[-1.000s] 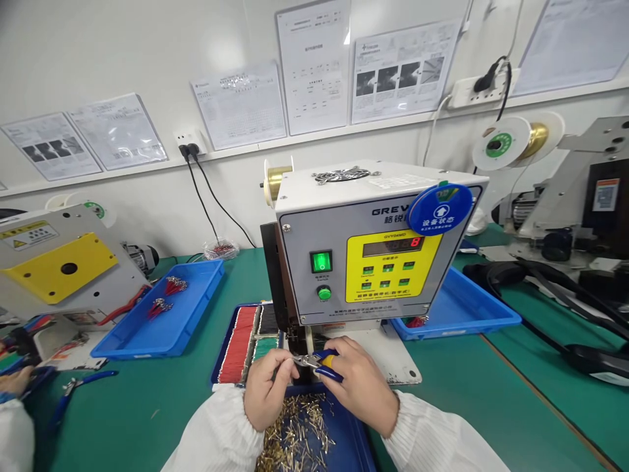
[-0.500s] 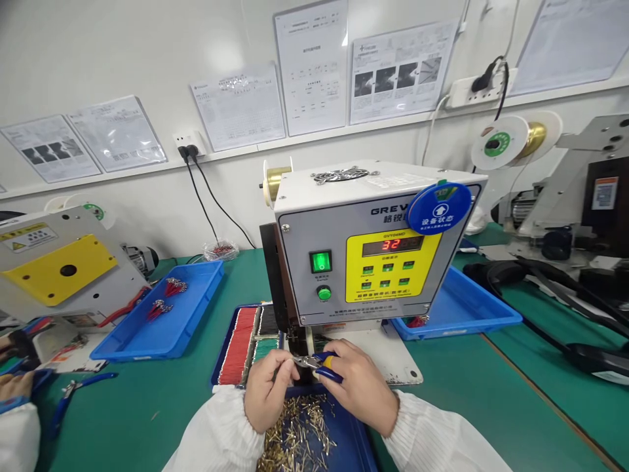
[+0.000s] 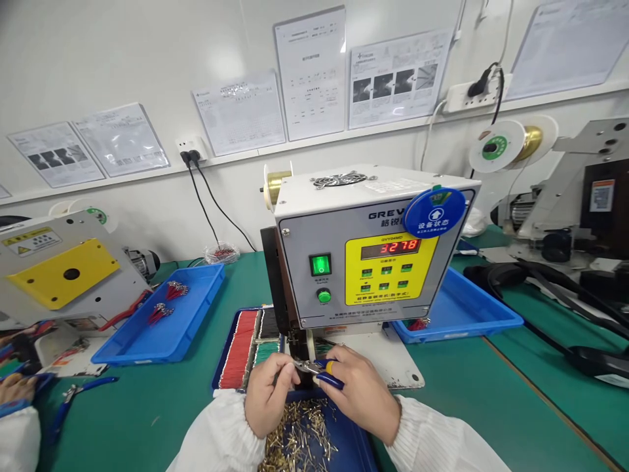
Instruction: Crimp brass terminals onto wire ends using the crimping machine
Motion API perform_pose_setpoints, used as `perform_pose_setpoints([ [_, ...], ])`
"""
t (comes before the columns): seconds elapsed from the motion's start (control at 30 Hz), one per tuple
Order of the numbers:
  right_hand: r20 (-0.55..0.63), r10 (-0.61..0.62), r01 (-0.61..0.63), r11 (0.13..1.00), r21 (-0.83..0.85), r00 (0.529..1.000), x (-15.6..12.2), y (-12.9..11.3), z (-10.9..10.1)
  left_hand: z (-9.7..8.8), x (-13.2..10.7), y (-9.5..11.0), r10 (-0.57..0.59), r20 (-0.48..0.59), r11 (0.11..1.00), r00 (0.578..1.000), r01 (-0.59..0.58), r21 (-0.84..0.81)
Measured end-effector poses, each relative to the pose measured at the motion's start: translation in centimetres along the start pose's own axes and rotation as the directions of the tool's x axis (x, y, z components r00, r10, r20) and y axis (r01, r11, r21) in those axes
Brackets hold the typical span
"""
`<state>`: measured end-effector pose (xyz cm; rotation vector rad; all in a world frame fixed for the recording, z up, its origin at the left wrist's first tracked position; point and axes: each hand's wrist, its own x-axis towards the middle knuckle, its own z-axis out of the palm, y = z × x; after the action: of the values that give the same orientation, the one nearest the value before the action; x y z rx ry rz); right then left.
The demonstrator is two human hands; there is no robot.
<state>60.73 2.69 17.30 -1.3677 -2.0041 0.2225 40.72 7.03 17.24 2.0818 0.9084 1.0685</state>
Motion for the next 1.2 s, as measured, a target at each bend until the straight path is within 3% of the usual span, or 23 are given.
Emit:
perform_pose_setpoints([
  [1.2,0.055,0.043,-0.047,0.997,0.060,0.998,-0.06,0.00,0.17,0.18,-0.03,-0.40,-0.033,0.017,0.999,0.999,0.033,0.002],
])
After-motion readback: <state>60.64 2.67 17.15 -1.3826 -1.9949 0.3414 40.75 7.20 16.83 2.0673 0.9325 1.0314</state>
